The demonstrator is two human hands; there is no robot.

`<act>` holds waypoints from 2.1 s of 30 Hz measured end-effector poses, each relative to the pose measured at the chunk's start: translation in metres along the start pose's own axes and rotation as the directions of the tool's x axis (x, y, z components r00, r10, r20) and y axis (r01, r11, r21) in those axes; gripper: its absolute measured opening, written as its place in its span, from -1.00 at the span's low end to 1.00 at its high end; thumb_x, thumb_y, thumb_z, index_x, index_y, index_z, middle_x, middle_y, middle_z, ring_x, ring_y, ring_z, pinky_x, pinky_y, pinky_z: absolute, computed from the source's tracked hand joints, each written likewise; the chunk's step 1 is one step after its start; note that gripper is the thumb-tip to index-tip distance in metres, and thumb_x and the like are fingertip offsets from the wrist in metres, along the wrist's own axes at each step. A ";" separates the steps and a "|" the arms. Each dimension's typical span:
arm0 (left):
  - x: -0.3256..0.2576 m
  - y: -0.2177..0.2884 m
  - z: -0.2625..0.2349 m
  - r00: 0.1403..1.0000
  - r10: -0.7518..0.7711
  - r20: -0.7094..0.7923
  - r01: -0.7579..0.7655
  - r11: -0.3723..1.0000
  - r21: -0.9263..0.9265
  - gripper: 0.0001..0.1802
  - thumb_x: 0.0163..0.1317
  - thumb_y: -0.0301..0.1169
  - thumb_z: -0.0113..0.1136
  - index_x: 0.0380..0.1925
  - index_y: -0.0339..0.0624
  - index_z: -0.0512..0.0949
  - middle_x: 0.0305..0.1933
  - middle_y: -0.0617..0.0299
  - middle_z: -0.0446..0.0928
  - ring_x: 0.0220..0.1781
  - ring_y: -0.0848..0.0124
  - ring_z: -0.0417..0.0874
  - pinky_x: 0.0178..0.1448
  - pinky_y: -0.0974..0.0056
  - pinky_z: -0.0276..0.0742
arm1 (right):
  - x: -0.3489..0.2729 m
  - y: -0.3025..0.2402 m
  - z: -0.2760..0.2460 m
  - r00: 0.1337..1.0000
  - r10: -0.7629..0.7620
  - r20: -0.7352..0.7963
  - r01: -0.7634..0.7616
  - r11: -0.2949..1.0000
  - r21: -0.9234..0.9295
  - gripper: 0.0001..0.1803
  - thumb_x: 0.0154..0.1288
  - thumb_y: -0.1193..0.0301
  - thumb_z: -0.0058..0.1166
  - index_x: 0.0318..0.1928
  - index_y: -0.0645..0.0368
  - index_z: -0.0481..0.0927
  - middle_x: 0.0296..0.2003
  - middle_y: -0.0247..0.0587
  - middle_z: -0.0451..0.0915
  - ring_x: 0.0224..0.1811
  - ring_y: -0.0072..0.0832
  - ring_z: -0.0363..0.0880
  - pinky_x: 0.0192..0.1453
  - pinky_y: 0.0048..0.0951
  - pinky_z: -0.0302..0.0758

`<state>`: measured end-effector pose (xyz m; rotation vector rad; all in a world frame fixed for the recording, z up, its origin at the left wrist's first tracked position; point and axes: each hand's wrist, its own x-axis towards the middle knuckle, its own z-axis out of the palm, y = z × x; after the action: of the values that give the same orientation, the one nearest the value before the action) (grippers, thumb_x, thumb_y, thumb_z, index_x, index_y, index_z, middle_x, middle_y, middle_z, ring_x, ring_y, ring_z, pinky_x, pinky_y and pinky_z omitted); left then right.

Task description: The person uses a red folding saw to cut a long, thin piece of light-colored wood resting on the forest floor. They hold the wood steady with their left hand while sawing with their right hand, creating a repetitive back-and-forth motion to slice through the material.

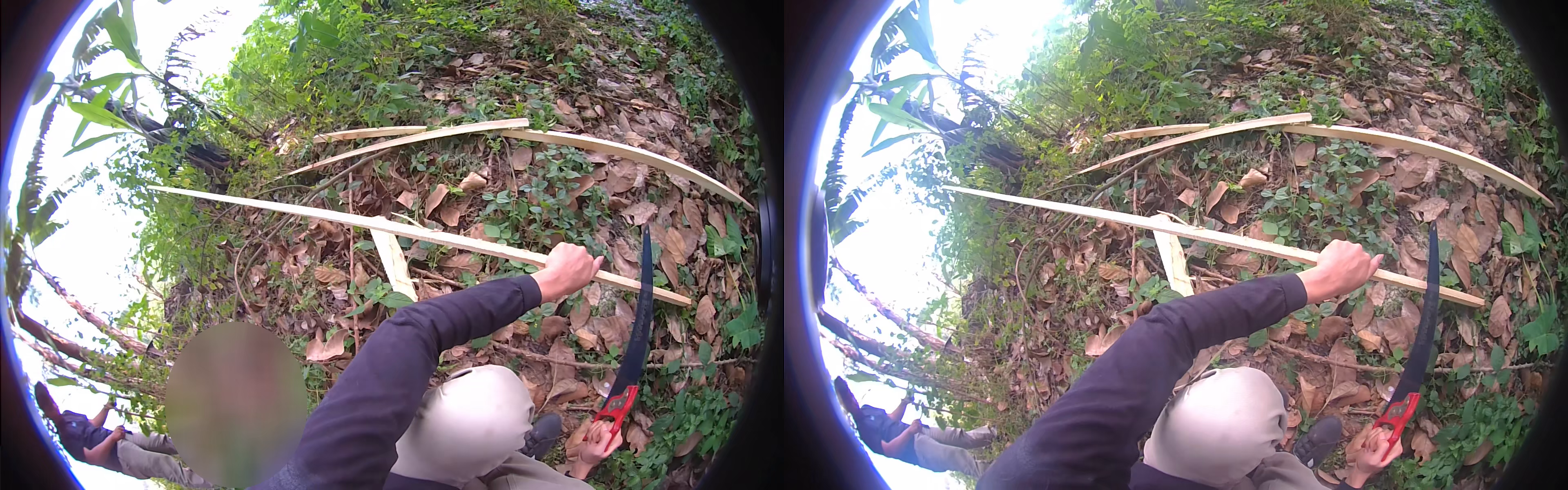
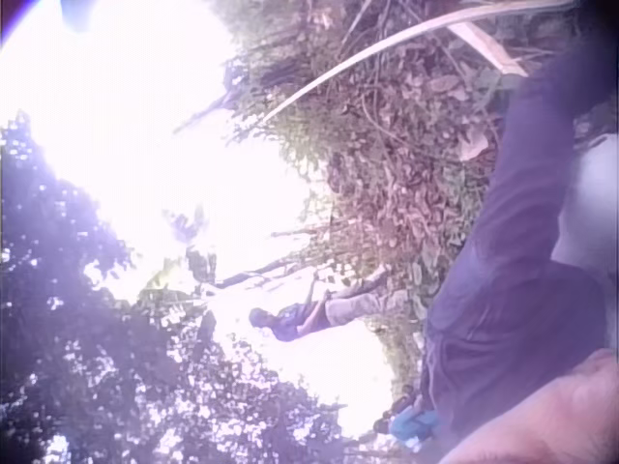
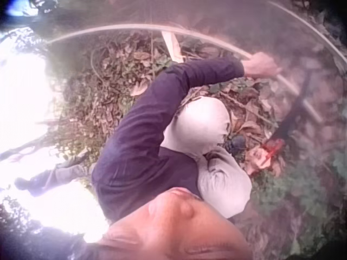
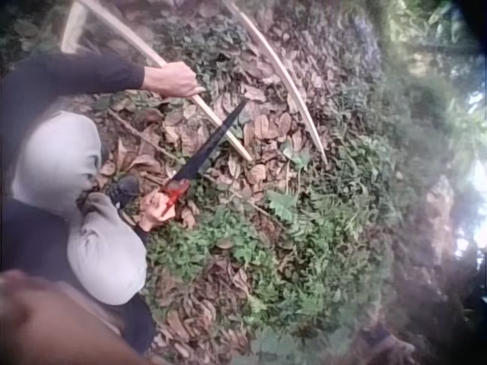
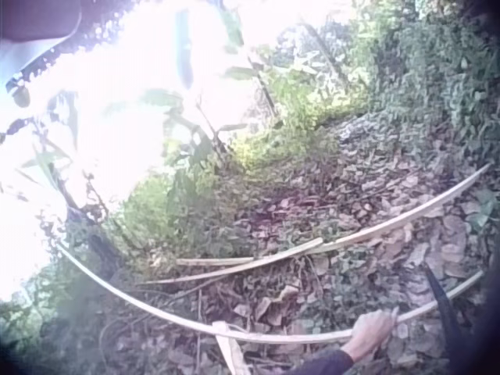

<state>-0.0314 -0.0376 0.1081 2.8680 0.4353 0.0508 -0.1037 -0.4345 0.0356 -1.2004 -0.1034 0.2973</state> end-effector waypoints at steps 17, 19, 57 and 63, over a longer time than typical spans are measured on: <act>0.021 0.044 0.011 1.000 -0.002 0.006 0.002 0.999 -0.053 -0.27 0.56 -0.02 -0.20 -0.74 -0.17 0.62 -0.73 0.09 0.55 -0.65 0.11 0.66 -0.49 0.06 0.62 | 0.007 -0.006 -0.018 0.993 -0.105 -0.061 0.106 0.994 0.010 -0.84 0.27 0.61 -0.14 -0.44 0.22 0.21 -0.72 -0.40 0.10 -0.73 -0.61 0.03 -0.60 -0.53 0.04; 0.024 0.054 0.003 0.998 0.059 0.024 -0.058 0.996 -0.065 -0.26 0.57 -0.05 -0.22 -0.76 -0.16 0.59 -0.73 0.08 0.55 -0.65 0.10 0.66 -0.49 0.04 0.63 | 0.015 -0.013 -0.015 0.989 -0.101 -0.109 0.106 0.993 0.044 -0.83 0.27 0.62 -0.16 -0.44 0.20 0.19 -0.73 -0.41 0.10 -0.74 -0.62 0.01 -0.62 -0.52 0.03; 0.003 -0.062 0.056 0.956 0.093 0.280 -0.092 0.996 -0.015 -0.14 0.54 0.12 -0.28 -0.76 -0.28 0.60 -0.69 -0.17 0.52 -0.54 -0.14 0.62 -0.31 -0.12 0.56 | 0.002 -0.032 0.051 0.996 0.081 -0.022 -0.083 0.907 -0.412 -0.77 0.25 0.54 0.09 -0.55 0.26 0.42 -0.72 -0.39 0.41 -0.74 -0.68 0.32 -0.65 -0.56 0.21; 0.013 -0.097 0.038 0.964 0.042 0.261 -0.045 0.999 0.004 -0.21 0.53 0.10 -0.27 -0.60 -0.25 0.68 -0.57 -0.20 0.58 -0.42 -0.17 0.65 -0.18 -0.14 0.56 | 0.047 -0.018 0.087 0.994 0.106 0.039 -0.077 0.894 -0.442 -0.80 0.26 0.49 0.18 -0.49 0.31 0.52 -0.70 -0.27 0.42 -0.65 -0.60 0.36 -0.54 -0.41 0.26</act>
<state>-0.0437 0.0473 0.0480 2.8391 0.3200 -0.3190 -0.0763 -0.3483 0.0803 -1.6513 -0.1754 0.4086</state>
